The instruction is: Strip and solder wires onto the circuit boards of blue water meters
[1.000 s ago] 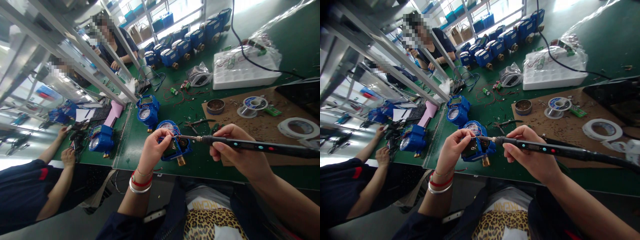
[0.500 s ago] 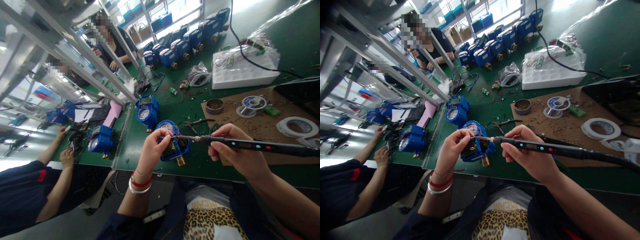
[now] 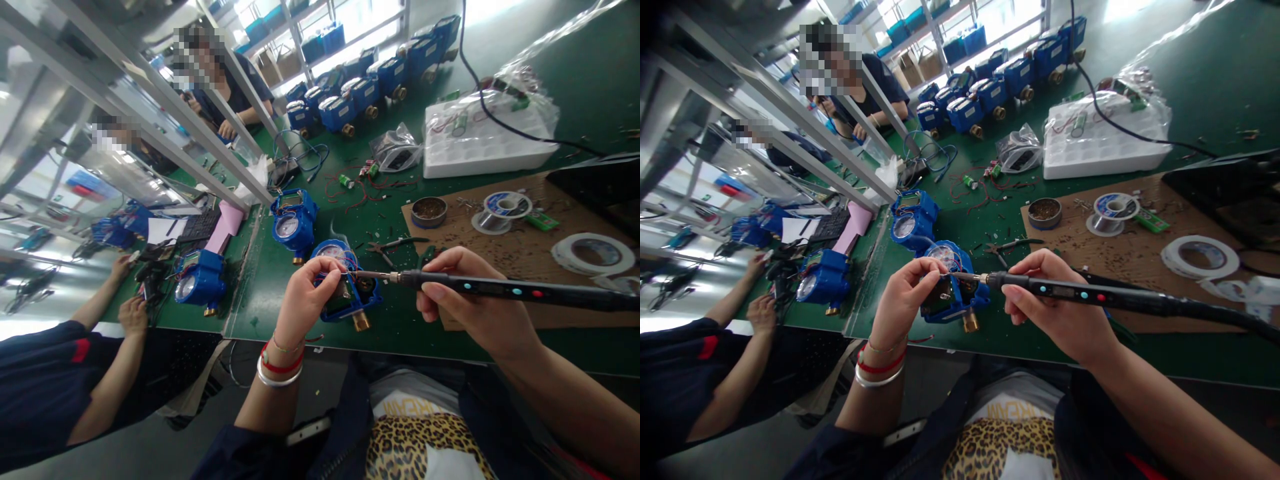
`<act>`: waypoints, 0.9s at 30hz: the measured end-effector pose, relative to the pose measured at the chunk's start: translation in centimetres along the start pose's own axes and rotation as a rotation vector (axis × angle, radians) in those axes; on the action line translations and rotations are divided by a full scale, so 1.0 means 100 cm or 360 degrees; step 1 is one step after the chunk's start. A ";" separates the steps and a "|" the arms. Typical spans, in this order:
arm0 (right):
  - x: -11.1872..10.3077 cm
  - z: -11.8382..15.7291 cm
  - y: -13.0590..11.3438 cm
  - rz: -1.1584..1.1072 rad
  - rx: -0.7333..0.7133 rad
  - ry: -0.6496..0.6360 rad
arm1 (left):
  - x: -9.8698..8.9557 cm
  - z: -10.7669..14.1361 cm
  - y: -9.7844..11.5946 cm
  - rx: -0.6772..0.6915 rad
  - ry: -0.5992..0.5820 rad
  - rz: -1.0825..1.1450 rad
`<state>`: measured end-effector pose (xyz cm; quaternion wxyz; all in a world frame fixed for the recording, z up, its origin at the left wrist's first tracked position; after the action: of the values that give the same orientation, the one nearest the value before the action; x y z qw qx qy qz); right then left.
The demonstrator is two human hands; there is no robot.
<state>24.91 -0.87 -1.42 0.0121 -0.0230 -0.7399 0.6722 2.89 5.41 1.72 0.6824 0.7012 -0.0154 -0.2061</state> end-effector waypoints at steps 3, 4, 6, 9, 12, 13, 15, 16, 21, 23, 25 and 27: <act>-0.001 0.000 -0.001 -0.0013 -0.0015 0.0021 | 0.000 0.000 0.000 0.0005 0.0003 0.0004; -0.001 0.000 -0.001 -0.0017 -0.0019 0.0028 | 0.000 0.000 0.000 0.0005 0.0006 0.0005; -0.002 0.000 -0.002 -0.0015 -0.0021 0.0043 | 0.000 0.000 0.000 -0.0001 0.0008 0.0008; -0.002 0.001 -0.002 -0.0014 -0.0027 0.0058 | 0.000 0.000 0.000 -0.0011 0.0013 0.0005; -0.003 0.002 -0.001 -0.0035 -0.0030 0.0062 | 0.000 0.000 0.000 -0.0002 0.0026 -0.0009; -0.004 0.002 -0.001 -0.0043 -0.0033 0.0066 | -0.001 0.000 0.000 0.0002 0.0027 -0.0012; -0.007 0.003 -0.001 -0.0059 -0.0043 0.0079 | -0.001 -0.001 -0.001 0.0001 0.0027 -0.0018; -0.008 0.004 -0.001 -0.0069 -0.0055 0.0089 | -0.001 -0.001 -0.002 -0.0005 0.0023 -0.0019; -0.023 0.008 -0.004 -0.0114 -0.0079 0.0144 | -0.002 -0.002 -0.005 -0.0060 0.0043 -0.0025; -0.035 0.011 -0.005 -0.0123 -0.0078 0.0194 | -0.004 -0.003 -0.010 -0.0150 0.0052 -0.0055; -0.053 0.013 -0.006 -0.0099 -0.0098 0.0292 | -0.008 -0.005 -0.016 -0.0218 0.0091 -0.0081; -0.079 0.016 -0.005 -0.0058 -0.0134 0.0457 | -0.014 -0.008 -0.023 -0.0268 0.0108 -0.0110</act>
<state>32.70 -2.94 -0.96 0.1290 -0.1061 -0.7584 0.6300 1.28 6.77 -0.17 0.7316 0.6480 0.0493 -0.2060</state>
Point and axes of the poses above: each hand's wrist, its own z-axis away from the middle knuckle, its own x-axis out of the palm, y = z × x, the point moved 3 cm from there along -z, towards the middle knuckle, and after that the axes turned 8 degrees about z, right-handed, at the moved point
